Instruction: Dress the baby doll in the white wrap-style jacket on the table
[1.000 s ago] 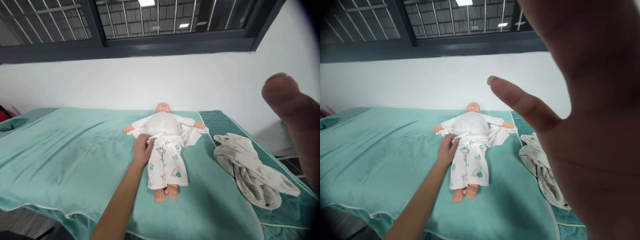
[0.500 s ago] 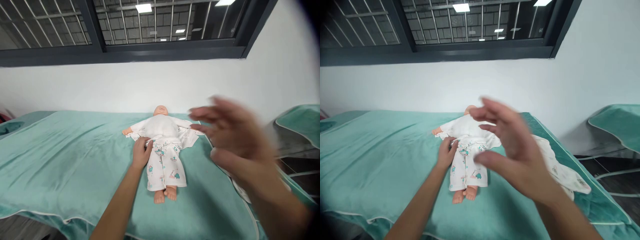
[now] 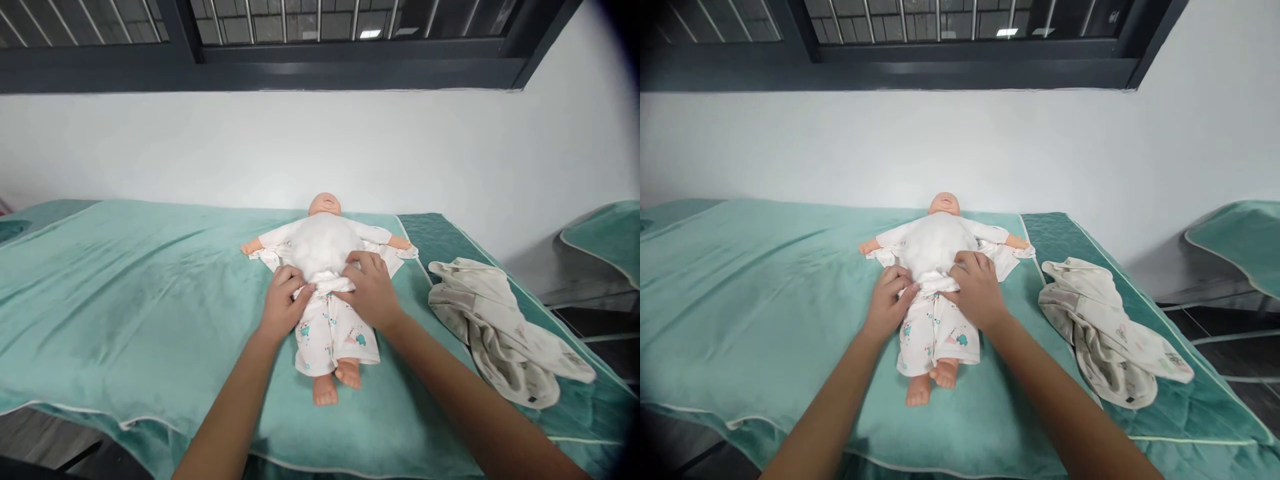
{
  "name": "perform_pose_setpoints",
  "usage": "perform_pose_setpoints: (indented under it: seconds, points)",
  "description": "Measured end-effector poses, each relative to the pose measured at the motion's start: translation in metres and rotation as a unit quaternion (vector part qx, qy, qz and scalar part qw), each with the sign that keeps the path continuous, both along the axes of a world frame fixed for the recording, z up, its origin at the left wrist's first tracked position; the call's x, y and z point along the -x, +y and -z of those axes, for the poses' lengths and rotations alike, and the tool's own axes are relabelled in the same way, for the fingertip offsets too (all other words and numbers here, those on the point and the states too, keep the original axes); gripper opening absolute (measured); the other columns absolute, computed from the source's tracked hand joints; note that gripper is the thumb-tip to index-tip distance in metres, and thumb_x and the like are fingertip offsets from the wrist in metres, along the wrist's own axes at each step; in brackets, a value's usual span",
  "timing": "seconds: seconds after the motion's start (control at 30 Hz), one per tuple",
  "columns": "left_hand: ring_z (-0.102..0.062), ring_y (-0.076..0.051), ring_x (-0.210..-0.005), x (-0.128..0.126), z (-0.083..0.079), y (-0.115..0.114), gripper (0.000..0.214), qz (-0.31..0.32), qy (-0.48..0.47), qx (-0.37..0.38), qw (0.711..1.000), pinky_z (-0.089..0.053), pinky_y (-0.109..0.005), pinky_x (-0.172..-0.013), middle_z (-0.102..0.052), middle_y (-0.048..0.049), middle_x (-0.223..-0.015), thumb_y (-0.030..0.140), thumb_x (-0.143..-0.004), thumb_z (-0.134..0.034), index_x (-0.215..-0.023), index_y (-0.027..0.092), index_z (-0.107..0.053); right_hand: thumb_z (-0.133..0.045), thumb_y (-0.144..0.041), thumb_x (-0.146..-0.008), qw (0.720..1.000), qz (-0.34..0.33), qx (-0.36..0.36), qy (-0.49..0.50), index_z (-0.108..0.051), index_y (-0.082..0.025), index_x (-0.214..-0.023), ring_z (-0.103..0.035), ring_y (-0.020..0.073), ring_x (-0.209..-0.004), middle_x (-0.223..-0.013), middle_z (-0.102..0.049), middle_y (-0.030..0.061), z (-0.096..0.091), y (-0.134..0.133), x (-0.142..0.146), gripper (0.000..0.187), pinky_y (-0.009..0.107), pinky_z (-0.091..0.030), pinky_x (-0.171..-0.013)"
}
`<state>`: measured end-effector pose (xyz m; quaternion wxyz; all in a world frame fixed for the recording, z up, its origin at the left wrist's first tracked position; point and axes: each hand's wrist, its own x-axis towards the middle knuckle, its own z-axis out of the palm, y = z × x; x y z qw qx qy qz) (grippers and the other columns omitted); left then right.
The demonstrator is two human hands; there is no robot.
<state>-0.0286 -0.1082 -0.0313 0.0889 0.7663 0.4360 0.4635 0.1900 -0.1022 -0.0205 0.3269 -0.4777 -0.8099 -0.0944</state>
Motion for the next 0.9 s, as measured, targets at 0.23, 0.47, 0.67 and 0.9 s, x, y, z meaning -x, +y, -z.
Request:
perform_pose_setpoints:
  seconds: [0.23,0.47,0.67,0.9]
  points:
    - [-0.053,-0.021,-0.104,0.016,0.003,-0.018,0.004,0.059,0.038,0.083,0.994,-0.045,-0.038,-0.093,-0.057,-0.0067,-0.105,0.024,-0.091,-0.055,-0.092,0.021,-0.058,-0.060,-0.051,-0.091,0.998,-0.033,0.045,-0.035,-0.062,-0.023,-0.083,-0.052,0.0260,-0.094,-0.085,-0.064,0.0058,0.012,-0.007,-0.020,0.030,0.041,-0.036,-0.089]
    - [-0.050,-0.021,-0.116,0.025,0.012,-0.023,0.034,0.067,0.088,0.087,0.990,-0.045,-0.036,-0.100,-0.052,-0.0074,-0.119,0.005,-0.078,-0.054,-0.107,0.023,-0.052,-0.061,-0.057,-0.090,0.989,-0.036,0.142,-0.002,-0.064,-0.024,-0.103,-0.058,0.0265,-0.106,-0.104,-0.071,0.0044,0.009,-0.017,-0.041,0.035,0.046,-0.030,-0.099]
    - [-0.055,-0.022,-0.099,0.021,0.010,-0.009,0.029,0.023,0.134,0.044,0.990,-0.046,-0.036,-0.085,-0.059,-0.0040,-0.100,0.002,-0.072,-0.052,-0.092,0.023,-0.052,-0.070,-0.065,-0.078,0.976,-0.015,0.215,0.011,-0.060,-0.027,-0.113,-0.052,0.0313,-0.111,-0.107,-0.067,0.0055,0.012,-0.017,-0.046,0.053,0.051,-0.030,-0.097]
    - [-0.056,-0.023,-0.088,0.004,0.006,0.028,0.027,-0.105,0.094,0.032,0.989,-0.041,-0.035,-0.074,-0.060,-0.0033,-0.088,0.003,-0.069,-0.048,-0.086,0.023,-0.053,-0.066,-0.060,-0.083,0.987,0.130,0.097,0.012,-0.061,-0.022,-0.089,-0.057,0.0301,-0.092,-0.082,-0.064,0.0080,0.014,0.014,-0.019,0.039,0.042,-0.035,-0.085]
